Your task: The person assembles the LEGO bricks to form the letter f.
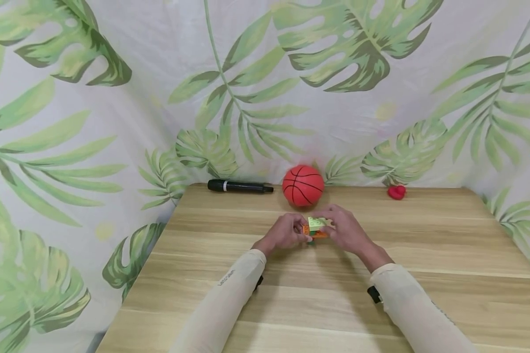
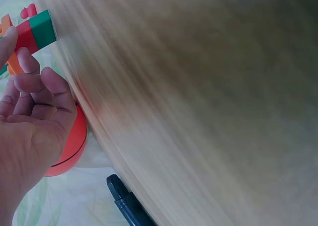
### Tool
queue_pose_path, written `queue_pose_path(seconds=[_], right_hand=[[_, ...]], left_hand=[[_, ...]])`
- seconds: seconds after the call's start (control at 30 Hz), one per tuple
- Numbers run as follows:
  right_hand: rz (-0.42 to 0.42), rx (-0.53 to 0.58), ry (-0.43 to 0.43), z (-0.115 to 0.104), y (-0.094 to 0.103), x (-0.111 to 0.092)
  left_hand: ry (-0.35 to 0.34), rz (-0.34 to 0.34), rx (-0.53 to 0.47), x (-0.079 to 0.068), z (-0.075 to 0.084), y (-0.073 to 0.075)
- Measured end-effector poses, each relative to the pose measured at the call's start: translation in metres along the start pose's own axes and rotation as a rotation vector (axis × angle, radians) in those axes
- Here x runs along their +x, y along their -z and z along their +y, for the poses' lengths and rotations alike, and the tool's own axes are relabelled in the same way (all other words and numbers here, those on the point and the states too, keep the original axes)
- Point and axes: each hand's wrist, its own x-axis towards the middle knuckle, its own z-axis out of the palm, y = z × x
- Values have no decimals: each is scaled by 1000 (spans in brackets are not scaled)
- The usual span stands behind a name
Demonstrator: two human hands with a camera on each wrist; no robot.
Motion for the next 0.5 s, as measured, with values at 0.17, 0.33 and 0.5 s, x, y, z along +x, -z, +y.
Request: queue_pose_path(seconds=[0.17,0.33,0.5], right_hand=[[-4,-4,1,1,-1,1],[-11,8,1,1,0,1],[-16,4,-9,2,1,-1]], left_hand=[[14,-2,-17,-1,0,0],[11,2,-11,-1,0,1],[1,1,-12,-1,0,0]])
